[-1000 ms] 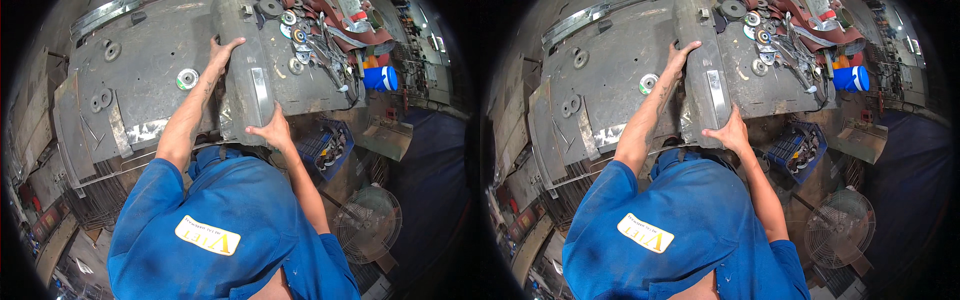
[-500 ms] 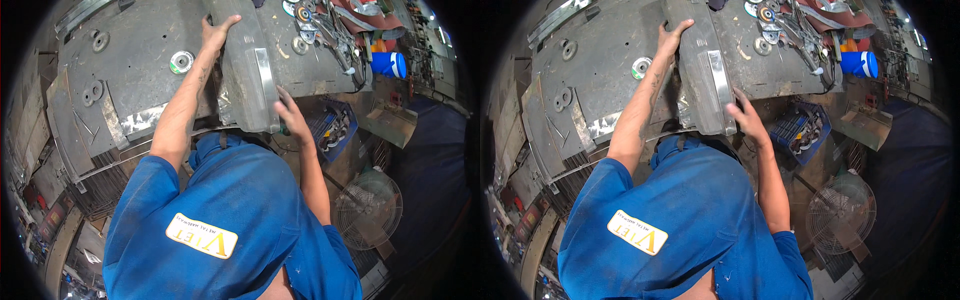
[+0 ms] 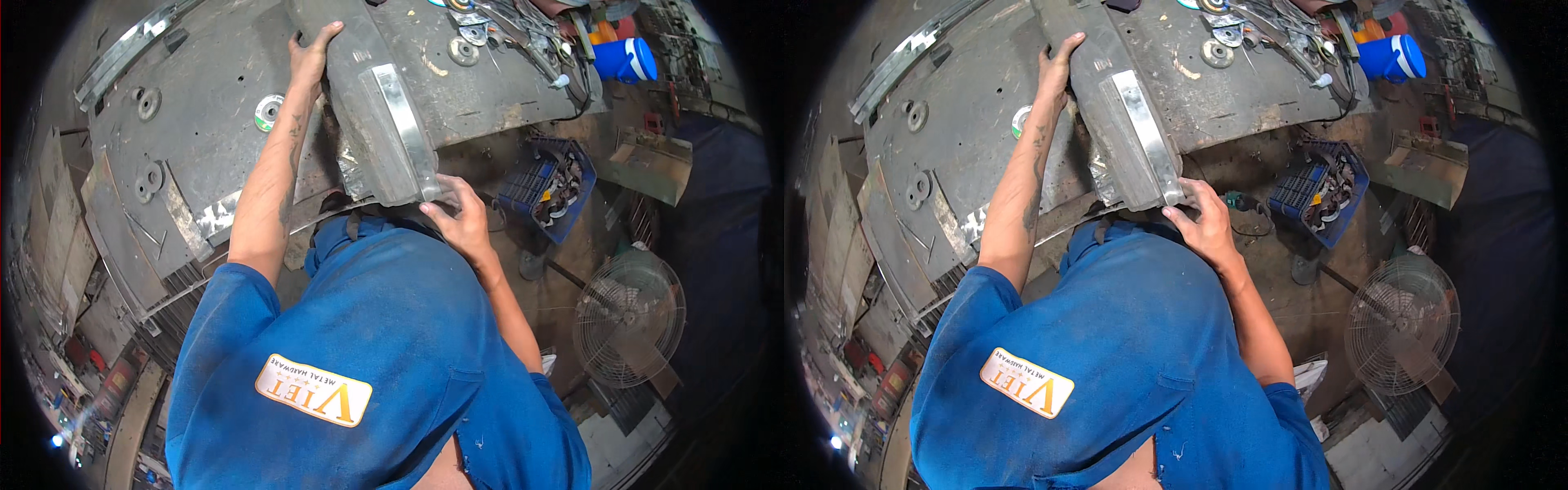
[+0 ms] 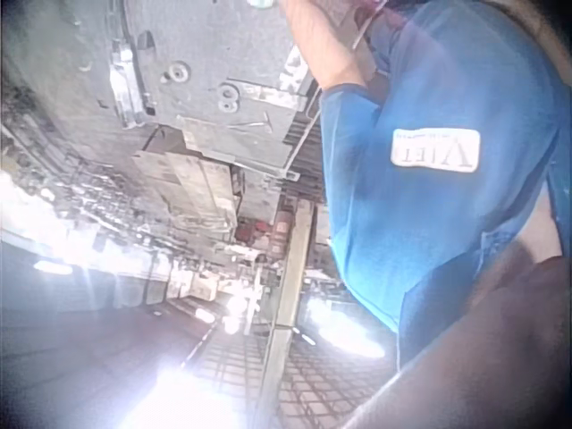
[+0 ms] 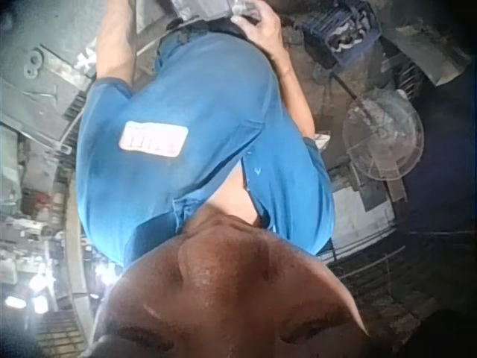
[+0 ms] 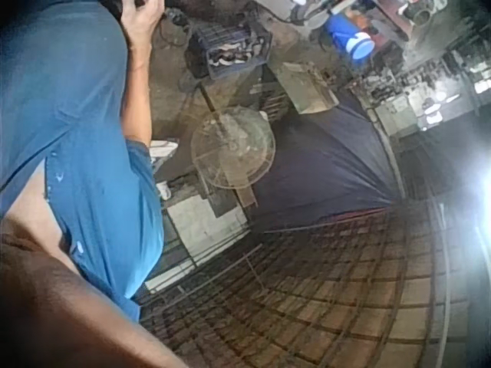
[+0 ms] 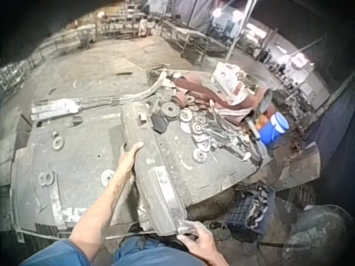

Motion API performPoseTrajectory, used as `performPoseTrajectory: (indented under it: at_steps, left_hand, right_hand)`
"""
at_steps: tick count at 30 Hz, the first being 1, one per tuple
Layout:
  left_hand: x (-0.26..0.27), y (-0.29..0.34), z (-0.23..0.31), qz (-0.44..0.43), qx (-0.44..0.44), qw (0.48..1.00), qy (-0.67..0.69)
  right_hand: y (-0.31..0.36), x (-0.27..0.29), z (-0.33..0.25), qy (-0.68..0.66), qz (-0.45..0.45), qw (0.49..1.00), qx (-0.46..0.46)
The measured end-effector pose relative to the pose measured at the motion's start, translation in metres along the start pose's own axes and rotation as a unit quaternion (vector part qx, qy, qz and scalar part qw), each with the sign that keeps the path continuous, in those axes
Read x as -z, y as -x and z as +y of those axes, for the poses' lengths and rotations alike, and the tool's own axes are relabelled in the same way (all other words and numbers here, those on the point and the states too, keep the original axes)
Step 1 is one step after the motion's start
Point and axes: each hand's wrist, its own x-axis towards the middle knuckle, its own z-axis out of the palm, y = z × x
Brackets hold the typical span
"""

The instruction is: The person grinds and smooths metal components using a handheld angle grinder fitted with a grinding disc.

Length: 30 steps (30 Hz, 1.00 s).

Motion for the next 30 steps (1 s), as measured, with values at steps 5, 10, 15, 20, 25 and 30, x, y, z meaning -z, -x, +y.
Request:
performPoseTrajectory:
  at_steps: [5,10,15,20,25,30]
  left_hand:
    - [-0.001,0.007,0.006,-0.021,-0.007,1.0,-0.017]
    - [0.001,0.006,0.004,-0.015,0.006,0.999,-0.032]
    - [0.002,0.002,0.003,-0.036,-0.012,0.998,-0.044]
    - [0.004,0.006,0.002,-0.037,-0.015,0.998,-0.04]
    - [0.004,0.001,-0.001,-0.043,-0.032,0.997,-0.064]
    - [0.006,-0.003,-0.004,-0.02,-0.059,0.995,-0.082]
  right_hand:
    - [-0.002,0.0,-0.001,0.082,0.022,0.994,0.075]
    - [-0.001,-0.005,-0.003,0.077,0.029,0.989,0.122]
    - [0.0,-0.009,-0.002,0.072,0.056,0.989,0.114]
    - [0.003,-0.001,0.008,0.011,0.139,0.99,-0.013]
    - [-0.001,0.001,0.01,-0.042,0.121,0.991,-0.05]
    - [-0.005,0.002,0.003,-0.033,0.108,0.993,-0.038]
